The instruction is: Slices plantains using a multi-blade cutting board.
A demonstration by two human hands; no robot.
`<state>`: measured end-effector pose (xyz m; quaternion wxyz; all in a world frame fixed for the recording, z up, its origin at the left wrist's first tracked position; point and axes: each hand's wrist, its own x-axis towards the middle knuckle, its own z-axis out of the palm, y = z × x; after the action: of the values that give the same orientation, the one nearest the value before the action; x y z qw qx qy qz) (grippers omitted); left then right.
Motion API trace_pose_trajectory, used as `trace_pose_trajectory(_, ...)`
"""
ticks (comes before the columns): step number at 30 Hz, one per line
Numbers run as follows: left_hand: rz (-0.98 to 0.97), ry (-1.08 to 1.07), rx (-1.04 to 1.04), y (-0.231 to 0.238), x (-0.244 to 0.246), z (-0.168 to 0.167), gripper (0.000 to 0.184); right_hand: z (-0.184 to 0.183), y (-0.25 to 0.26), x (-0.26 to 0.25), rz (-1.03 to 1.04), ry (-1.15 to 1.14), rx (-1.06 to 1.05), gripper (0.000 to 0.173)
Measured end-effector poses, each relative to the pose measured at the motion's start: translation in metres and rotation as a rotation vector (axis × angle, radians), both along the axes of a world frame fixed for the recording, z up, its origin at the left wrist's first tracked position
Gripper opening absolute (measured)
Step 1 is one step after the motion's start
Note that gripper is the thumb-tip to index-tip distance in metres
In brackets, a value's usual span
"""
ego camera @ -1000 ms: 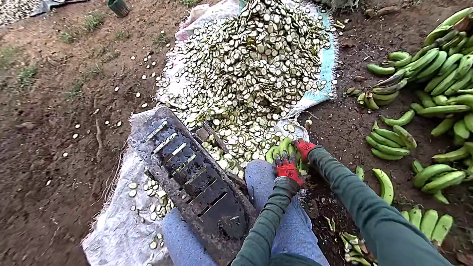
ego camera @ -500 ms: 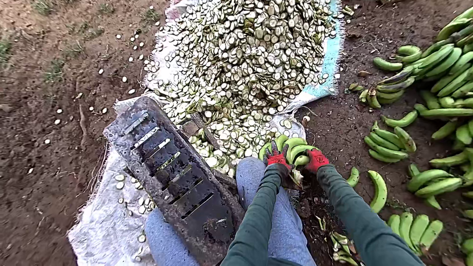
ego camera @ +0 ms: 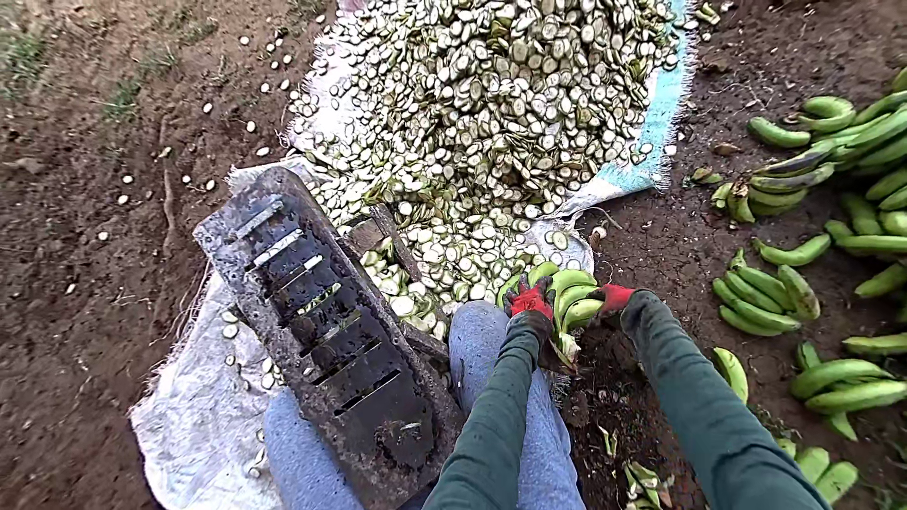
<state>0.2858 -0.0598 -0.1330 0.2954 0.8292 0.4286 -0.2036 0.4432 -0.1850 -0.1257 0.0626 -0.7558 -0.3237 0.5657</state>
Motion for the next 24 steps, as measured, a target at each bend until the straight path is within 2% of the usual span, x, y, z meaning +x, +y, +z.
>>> trace_pose_trajectory(2, 0.062, 0.007, 0.037, -0.002, 0.008, -0.004, 0.041, 0.004, -0.002, -0.002, -0.024, 0.015, 0.009, 0.053)
trace_pose_trajectory(4, 0.083, 0.01, 0.069, -0.002, 0.011, -0.007, 0.04, 0.008, -0.019, -0.02, -0.085, -0.092, 0.05, 0.058)
trace_pose_trajectory(7, 0.076, -0.001, 0.098, 0.0, 0.015, -0.017, 0.039, 0.047, -0.061, -0.082, -0.269, -0.252, 0.057, 0.06)
trace_pose_trajectory(10, 0.09, 0.036, 0.086, 0.007, 0.021, -0.02, 0.04, 0.098, -0.125, -0.139, -0.502, -0.391, 0.34, 0.054)
trace_pose_trajectory(13, 0.089, -0.011, 0.107, 0.004, 0.017, -0.025, 0.039, 0.117, -0.165, -0.139, -0.615, -0.554, 0.536, 0.05)
trace_pose_trajectory(15, 0.056, -0.013, 0.094, 0.003, 0.015, -0.017, 0.04, 0.103, -0.151, -0.111, -0.523, -0.53, 0.634, 0.049)
trace_pose_trajectory(16, 0.033, 0.012, 0.078, 0.003, 0.017, -0.01, 0.042, 0.093, -0.13, -0.093, -0.399, -0.48, 0.681, 0.047)
trace_pose_trajectory(18, -0.021, 0.066, 0.033, 0.007, 0.016, 0.0, 0.045, 0.064, -0.073, -0.059, -0.037, -0.404, 0.685, 0.045)
trace_pose_trajectory(20, -0.07, 0.088, -0.028, 0.014, 0.015, 0.009, 0.047, 0.038, -0.01, -0.036, 0.318, -0.352, 0.561, 0.047)
trace_pose_trajectory(22, -0.089, 0.072, -0.105, 0.023, 0.013, 0.019, 0.047, 0.019, 0.037, -0.024, 0.49, -0.347, 0.494, 0.056)
trace_pose_trajectory(24, -0.078, 0.053, -0.18, 0.029, 0.008, 0.032, 0.049, 0.021, 0.065, -0.022, 0.556, -0.388, 0.411, 0.074)
